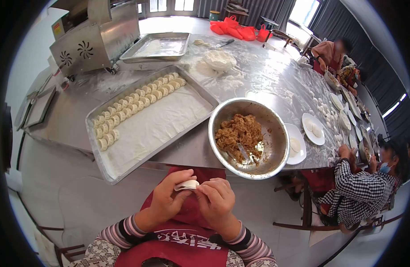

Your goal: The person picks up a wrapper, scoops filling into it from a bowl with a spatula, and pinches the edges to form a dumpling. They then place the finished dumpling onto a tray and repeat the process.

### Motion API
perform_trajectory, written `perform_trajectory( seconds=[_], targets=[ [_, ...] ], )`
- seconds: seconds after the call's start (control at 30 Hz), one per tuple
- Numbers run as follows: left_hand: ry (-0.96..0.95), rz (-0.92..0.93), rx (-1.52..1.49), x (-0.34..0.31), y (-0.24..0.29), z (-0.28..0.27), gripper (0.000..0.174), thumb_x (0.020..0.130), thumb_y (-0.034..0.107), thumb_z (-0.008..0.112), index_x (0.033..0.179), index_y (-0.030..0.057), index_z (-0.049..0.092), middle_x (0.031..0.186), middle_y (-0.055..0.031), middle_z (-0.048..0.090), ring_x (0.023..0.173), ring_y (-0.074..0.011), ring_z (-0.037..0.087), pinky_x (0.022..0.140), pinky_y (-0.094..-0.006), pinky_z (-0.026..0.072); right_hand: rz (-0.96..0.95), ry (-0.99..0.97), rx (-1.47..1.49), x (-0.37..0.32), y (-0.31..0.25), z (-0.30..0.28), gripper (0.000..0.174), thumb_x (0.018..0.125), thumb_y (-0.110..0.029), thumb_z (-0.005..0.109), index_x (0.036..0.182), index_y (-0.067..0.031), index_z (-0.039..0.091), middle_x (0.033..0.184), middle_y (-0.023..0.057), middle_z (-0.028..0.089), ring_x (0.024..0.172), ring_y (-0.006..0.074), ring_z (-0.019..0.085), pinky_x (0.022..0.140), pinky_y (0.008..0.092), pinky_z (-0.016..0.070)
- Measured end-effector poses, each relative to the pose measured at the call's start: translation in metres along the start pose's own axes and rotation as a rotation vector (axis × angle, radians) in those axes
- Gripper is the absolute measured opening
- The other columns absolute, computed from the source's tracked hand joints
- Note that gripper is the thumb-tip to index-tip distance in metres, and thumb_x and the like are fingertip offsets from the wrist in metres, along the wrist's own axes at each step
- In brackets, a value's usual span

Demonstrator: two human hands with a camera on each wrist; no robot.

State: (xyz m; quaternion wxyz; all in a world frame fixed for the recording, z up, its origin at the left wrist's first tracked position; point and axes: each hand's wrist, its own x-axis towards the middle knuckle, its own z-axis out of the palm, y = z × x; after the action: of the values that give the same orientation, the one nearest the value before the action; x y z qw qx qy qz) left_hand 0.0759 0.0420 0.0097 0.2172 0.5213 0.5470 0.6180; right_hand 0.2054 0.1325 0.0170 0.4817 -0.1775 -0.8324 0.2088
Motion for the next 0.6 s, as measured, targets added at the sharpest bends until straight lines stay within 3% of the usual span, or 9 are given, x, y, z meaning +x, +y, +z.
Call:
perform_trajectory(
  seconds=[0.03, 0.1, 0.13, 0.23, 0.3, 0.33, 0.43, 0.53, 0.6],
  targets=[
    [0.002, 0.005, 0.001, -0.001, -0.003, 0.004, 0.038, 0.085, -0.009, 0.059, 0.121, -0.0030, 0.051, 0.117, -0.0178, 0.061, 0.107, -0.0222, 0.061, 0.091, -0.0308, 0.0513, 0.004, 0.012, 0.016, 0.001, 0.000, 0.000, 0.022, 0.065, 0.002, 0.078, 0.081, -0.0023, 0.063, 0.078, 0.0092, 0.064, 0.073, 0.0249, 0.062, 0.066, 0.0322, 0.0501],
    [0.152, -0.212, -0.542, -0.007, -0.011, 0.011, 0.037, 0.086, -0.006, 0.059, 0.122, -0.0019, 0.050, 0.115, -0.0180, 0.061, 0.106, -0.0225, 0.062, 0.087, -0.0310, 0.0526, 0.062, 0.027, 0.025, -0.002, -0.002, 0.004, 0.021, 0.066, 0.001, 0.077, 0.081, -0.0026, 0.063, 0.078, 0.0089, 0.063, 0.072, 0.0253, 0.061, 0.065, 0.0333, 0.0490],
    [0.154, -0.210, -0.541, -0.008, -0.013, 0.012, 0.037, 0.086, -0.006, 0.059, 0.122, -0.0019, 0.050, 0.115, -0.0180, 0.061, 0.106, -0.0225, 0.062, 0.087, -0.0310, 0.0526, 0.123, 0.041, 0.033, -0.002, -0.003, 0.006, 0.021, 0.066, 0.000, 0.076, 0.081, -0.0029, 0.062, 0.077, 0.0086, 0.063, 0.071, 0.0258, 0.060, 0.064, 0.0344, 0.0479],
    [0.166, -0.242, -0.512, -0.009, -0.013, 0.010, 0.034, 0.088, -0.004, 0.059, 0.122, -0.0010, 0.053, 0.116, -0.0145, 0.062, 0.105, -0.0166, 0.061, 0.086, -0.0290, 0.0523, 0.201, 0.007, 0.083, 0.000, -0.006, 0.007, 0.022, 0.066, 0.000, 0.076, 0.084, -0.0021, 0.063, 0.078, 0.0089, 0.063, 0.071, 0.0250, 0.061, 0.063, 0.0342, 0.0476],
    [0.080, -0.175, -0.145, -0.007, -0.010, 0.005, 0.032, 0.088, -0.003, 0.058, 0.120, -0.0007, 0.056, 0.116, -0.0157, 0.063, 0.103, -0.0187, 0.063, 0.087, -0.0296, 0.0523, 0.164, -0.014, 0.058, -0.002, -0.003, 0.007, 0.022, 0.067, 0.000, 0.076, 0.085, -0.0019, 0.064, 0.078, 0.0087, 0.063, 0.071, 0.0250, 0.061, 0.065, 0.0350, 0.0483],
    [0.080, -0.176, -0.145, -0.006, -0.008, 0.004, 0.032, 0.088, -0.003, 0.058, 0.120, -0.0007, 0.056, 0.116, -0.0157, 0.063, 0.103, -0.0187, 0.063, 0.087, -0.0296, 0.0523, 0.127, -0.036, 0.034, -0.003, -0.001, 0.006, 0.021, 0.067, 0.000, 0.075, 0.085, -0.0018, 0.064, 0.079, 0.0086, 0.063, 0.071, 0.0249, 0.061, 0.066, 0.0358, 0.0490],
    [0.070, -0.018, 0.011, -0.003, -0.006, 0.003, 0.031, 0.088, -0.004, 0.058, 0.119, -0.0006, 0.059, 0.115, -0.0186, 0.063, 0.103, -0.0233, 0.065, 0.087, -0.0315, 0.0526, -0.080, -0.013, -0.053, 0.003, 0.004, 0.004, 0.020, 0.068, 0.001, 0.075, 0.084, -0.0024, 0.063, 0.079, 0.0080, 0.063, 0.071, 0.0243, 0.061, 0.071, 0.0379, 0.0507],
    [0.010, 0.157, 0.085, 0.000, -0.011, -0.002, 0.033, 0.087, -0.006, 0.057, 0.119, -0.0005, 0.059, 0.117, -0.0206, 0.061, 0.105, -0.0269, 0.064, 0.088, -0.0336, 0.0527, 0.001, 0.018, 0.016, 0.002, 0.001, 0.004, 0.021, 0.066, 0.000, 0.077, 0.081, -0.0030, 0.063, 0.076, 0.0085, 0.064, 0.069, 0.0253, 0.063, 0.076, 0.0391, 0.0521],
    [-0.112, 0.227, 0.135, 0.002, -0.012, -0.007, 0.029, 0.089, -0.005, 0.056, 0.118, -0.0036, 0.058, 0.117, -0.0187, 0.062, 0.105, -0.0228, 0.063, 0.089, -0.0302, 0.0514, -0.031, -0.001, 0.007, 0.001, 0.002, 0.001, 0.021, 0.066, 0.000, 0.077, 0.081, -0.0032, 0.063, 0.076, 0.0086, 0.065, 0.068, 0.0252, 0.063, 0.076, 0.0389, 0.0522]
  ],
)
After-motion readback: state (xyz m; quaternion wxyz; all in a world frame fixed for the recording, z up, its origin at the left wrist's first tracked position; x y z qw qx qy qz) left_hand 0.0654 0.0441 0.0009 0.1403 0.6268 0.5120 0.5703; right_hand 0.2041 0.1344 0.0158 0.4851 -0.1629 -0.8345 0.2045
